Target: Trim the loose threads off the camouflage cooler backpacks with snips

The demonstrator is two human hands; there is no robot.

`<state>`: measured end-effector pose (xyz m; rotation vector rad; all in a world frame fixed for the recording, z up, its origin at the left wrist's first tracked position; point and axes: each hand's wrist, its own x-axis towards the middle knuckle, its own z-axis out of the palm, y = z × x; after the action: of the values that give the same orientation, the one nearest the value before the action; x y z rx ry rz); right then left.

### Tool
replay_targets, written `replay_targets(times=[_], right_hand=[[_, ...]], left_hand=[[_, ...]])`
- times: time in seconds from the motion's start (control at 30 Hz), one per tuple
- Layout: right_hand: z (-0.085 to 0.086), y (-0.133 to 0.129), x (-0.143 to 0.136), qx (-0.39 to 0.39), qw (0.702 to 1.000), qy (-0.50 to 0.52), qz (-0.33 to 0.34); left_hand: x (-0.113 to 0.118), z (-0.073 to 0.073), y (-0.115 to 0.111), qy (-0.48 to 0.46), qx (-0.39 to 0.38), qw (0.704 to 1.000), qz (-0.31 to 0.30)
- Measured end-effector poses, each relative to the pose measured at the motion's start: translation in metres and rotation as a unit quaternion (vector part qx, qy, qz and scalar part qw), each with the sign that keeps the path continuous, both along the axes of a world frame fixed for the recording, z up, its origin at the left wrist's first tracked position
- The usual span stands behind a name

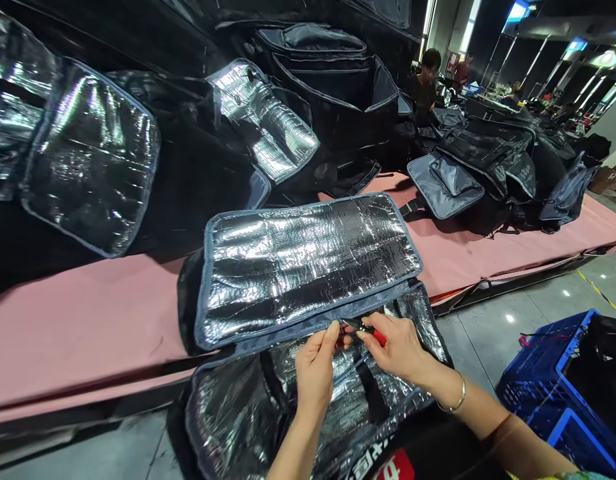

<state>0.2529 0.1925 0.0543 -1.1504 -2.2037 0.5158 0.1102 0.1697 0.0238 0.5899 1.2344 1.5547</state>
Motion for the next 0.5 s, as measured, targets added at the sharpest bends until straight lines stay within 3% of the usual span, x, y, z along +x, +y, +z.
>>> replay_targets(times=[0.1,0.2,0.37,0.5], right_hand=[[0.001,0.004,0.004,-0.011,0.998,0.068,-0.002],[0.008,0.013,0.010,0.030,0.995,0.086,-0.035],[0.018,0.040,0.012,0.100,0.994,-0.040,-0.012],[0.020,0.060,0.004,0.073,0.988,-0.138,-0.006]], left_hand=[[0.001,0.005,0.000,-0.012,-0.011,1.000,-0.004],[0.001,0.011,0.000,-0.018,-0.023,1.000,0.000],[0.000,0.012,0.007,-0.029,-0.026,0.999,0.012],[0.004,0.011,0.008,0.025,-0.018,0.999,-0.020]])
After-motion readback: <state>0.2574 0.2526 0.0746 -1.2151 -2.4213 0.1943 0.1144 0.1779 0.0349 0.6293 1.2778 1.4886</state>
